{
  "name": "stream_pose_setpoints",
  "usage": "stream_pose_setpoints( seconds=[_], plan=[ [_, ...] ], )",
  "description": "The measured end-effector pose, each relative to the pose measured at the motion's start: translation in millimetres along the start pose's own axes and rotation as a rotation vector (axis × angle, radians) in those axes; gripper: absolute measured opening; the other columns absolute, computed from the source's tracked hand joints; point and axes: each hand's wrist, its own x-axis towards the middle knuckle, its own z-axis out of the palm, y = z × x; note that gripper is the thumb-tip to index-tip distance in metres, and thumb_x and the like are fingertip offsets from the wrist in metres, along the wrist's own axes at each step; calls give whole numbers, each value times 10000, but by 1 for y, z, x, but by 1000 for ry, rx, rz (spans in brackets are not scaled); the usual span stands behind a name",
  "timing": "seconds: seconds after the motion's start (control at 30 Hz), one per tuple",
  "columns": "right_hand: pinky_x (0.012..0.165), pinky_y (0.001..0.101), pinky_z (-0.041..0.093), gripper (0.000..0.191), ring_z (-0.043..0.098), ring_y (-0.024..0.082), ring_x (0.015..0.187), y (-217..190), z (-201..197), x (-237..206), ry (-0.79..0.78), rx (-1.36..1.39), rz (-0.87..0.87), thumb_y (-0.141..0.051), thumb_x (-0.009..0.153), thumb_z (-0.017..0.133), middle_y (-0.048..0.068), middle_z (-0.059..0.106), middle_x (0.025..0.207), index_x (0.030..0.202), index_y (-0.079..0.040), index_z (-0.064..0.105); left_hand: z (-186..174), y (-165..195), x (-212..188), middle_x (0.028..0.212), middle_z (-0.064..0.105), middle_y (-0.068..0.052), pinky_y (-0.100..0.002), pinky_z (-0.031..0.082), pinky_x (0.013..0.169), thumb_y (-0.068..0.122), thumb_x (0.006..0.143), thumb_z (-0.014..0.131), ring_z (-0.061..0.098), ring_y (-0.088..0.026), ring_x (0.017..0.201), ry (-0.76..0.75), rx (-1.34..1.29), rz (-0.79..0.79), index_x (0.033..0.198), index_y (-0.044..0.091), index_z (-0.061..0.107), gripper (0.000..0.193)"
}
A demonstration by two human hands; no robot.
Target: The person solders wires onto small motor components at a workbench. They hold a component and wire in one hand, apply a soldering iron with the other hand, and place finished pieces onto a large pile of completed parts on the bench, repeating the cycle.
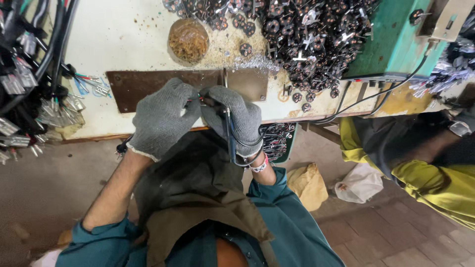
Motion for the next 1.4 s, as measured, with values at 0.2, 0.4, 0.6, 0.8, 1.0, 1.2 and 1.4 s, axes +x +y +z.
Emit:
stream_pose_setpoints(
  seconds=[0.2, 0.4, 0.6, 0.8, 1.0, 1.2, 1.4],
  plan=[
    [827, 346, 618, 456, 778, 269, 954, -2, -2, 1, 48, 18, -58, -216, 861, 899, 61, 760, 1064, 1222, -142, 632, 5, -1, 0, 972, 666, -103, -442, 538, 695, 151, 904, 725, 692, -337, 841, -44, 59, -39, 1027, 86, 679, 148],
    [853, 351, 623, 468, 776, 282, 988, 2, -2, -4, 32, 29, -42, -213, 857, 894, 87, 753, 1114, 1234, -149, 626, 7, -6, -3, 966, 661, -102, -436, 534, 692, 158, 913, 734, 689, -324, 828, -65, 45, -47, 1017, 99, 685, 129],
    [867, 336, 634, 452, 791, 256, 1010, 6, 1, -6, 19, 64, -44, -228, 890, 892, 67, 764, 1124, 1248, -158, 625, 6, -10, -4, 962, 662, -88, -412, 543, 705, 157, 911, 743, 696, -301, 823, -46, 20, -11, 1008, 103, 679, 128],
    [850, 347, 623, 467, 777, 282, 990, 5, 2, -4, 9, -1, -42, -253, 866, 893, 88, 757, 1097, 1238, -152, 629, 5, -11, -3, 973, 670, -83, -405, 544, 697, 159, 924, 739, 707, -286, 822, -39, 2, 18, 1035, 86, 676, 147],
    [848, 341, 626, 452, 781, 283, 983, 3, -2, -1, -32, -3, -8, -249, 868, 891, 99, 757, 1101, 1232, -140, 647, -1, -11, -3, 969, 676, -88, -404, 544, 678, 157, 927, 734, 700, -287, 773, -101, -7, -40, 1027, 87, 687, 131],
    [898, 336, 627, 445, 782, 274, 1047, -1, -3, 4, -56, 50, -32, -226, 905, 866, 93, 759, 1160, 1271, -149, 623, 2, -10, -3, 988, 669, -96, -447, 542, 699, 168, 932, 720, 697, -336, 831, -50, 26, 5, 1010, 100, 679, 112],
    [977, 393, 587, 403, 716, 338, 1169, -11, -25, 8, -72, 308, -119, -211, 1025, 729, 158, 666, 1296, 1348, -52, 546, 7, -8, -2, 954, 656, -111, -499, 525, 660, 171, 897, 686, 682, -371, 794, -70, 130, -53, 967, 118, 676, 88]
  ],
)
